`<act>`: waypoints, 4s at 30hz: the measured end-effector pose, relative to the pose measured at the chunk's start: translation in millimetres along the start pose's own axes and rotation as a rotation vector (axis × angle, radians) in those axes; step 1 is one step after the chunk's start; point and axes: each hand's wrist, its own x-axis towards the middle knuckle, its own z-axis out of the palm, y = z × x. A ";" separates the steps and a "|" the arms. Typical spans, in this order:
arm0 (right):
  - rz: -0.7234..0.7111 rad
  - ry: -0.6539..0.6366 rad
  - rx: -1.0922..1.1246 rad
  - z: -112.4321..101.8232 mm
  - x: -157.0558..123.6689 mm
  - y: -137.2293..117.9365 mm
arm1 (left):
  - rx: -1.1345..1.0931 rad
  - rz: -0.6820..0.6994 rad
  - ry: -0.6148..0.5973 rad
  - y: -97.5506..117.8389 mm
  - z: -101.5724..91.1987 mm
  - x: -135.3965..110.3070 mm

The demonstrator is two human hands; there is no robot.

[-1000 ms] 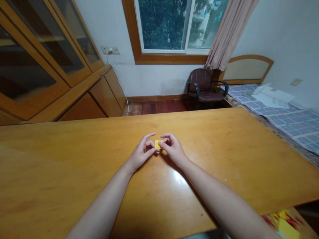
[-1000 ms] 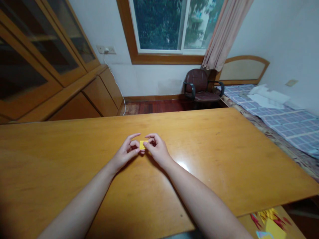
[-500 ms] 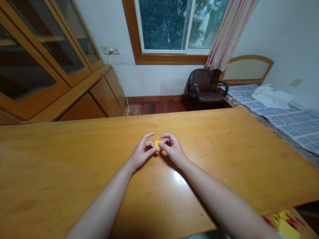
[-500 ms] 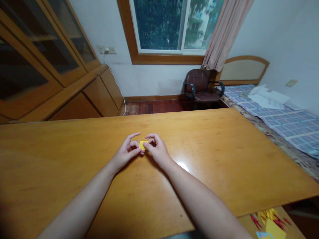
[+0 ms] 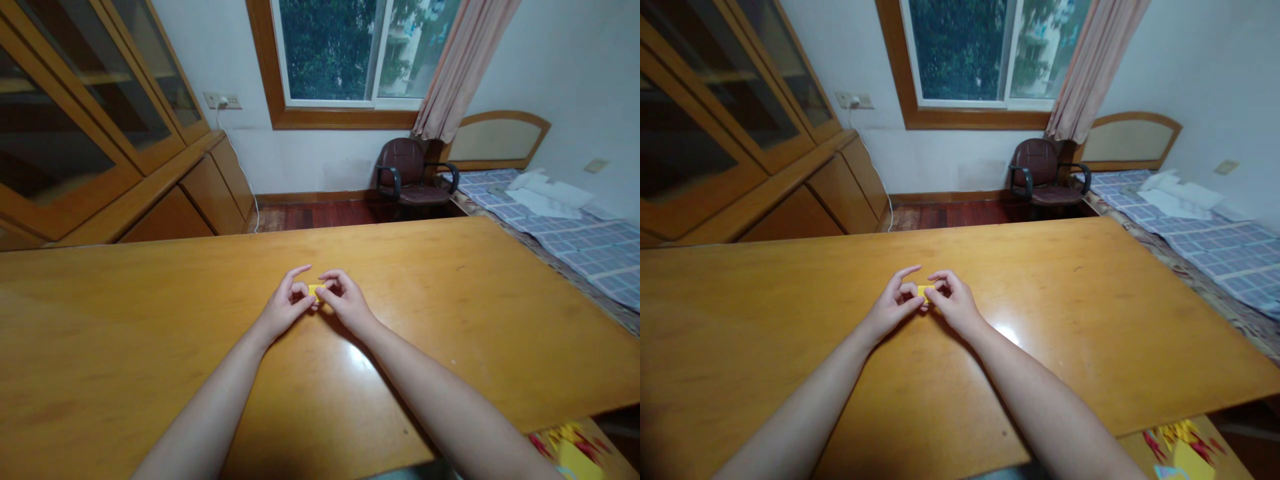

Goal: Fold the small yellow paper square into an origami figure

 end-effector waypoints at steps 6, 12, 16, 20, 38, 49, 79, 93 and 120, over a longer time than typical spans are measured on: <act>-0.018 -0.013 0.012 -0.1 -0.5 2.5 | -0.026 -0.002 0.004 3.5 1.7 -1.0; 0.012 -0.068 0.091 0.3 2.1 4.3 | -0.022 -0.001 -0.019 -0.4 0.0 -0.2; 0.006 -0.060 0.104 0.4 2.2 4.9 | 0.002 0.005 -0.014 -1.7 0.6 -0.6; -0.009 -0.038 0.124 -0.1 2.1 3.3 | 0.040 0.020 0.014 -4.3 0.6 0.7; -0.272 0.084 -0.375 -7.6 5.7 -6.4 | 0.578 0.381 0.252 -0.9 -7.2 5.0; -0.335 0.080 -0.309 -6.5 3.5 -4.8 | 0.098 0.040 0.148 -1.0 -2.8 3.5; -0.388 -0.018 -0.368 -6.6 1.4 -2.2 | -0.012 0.077 0.251 -1.3 -3.4 6.4; -0.405 -0.040 -0.384 -8.4 2.2 -4.0 | -0.057 -0.003 0.174 1.4 -1.7 4.0; -0.288 -0.099 -0.275 -11.0 8.4 -1.8 | -0.006 0.011 0.162 2.2 0.2 4.9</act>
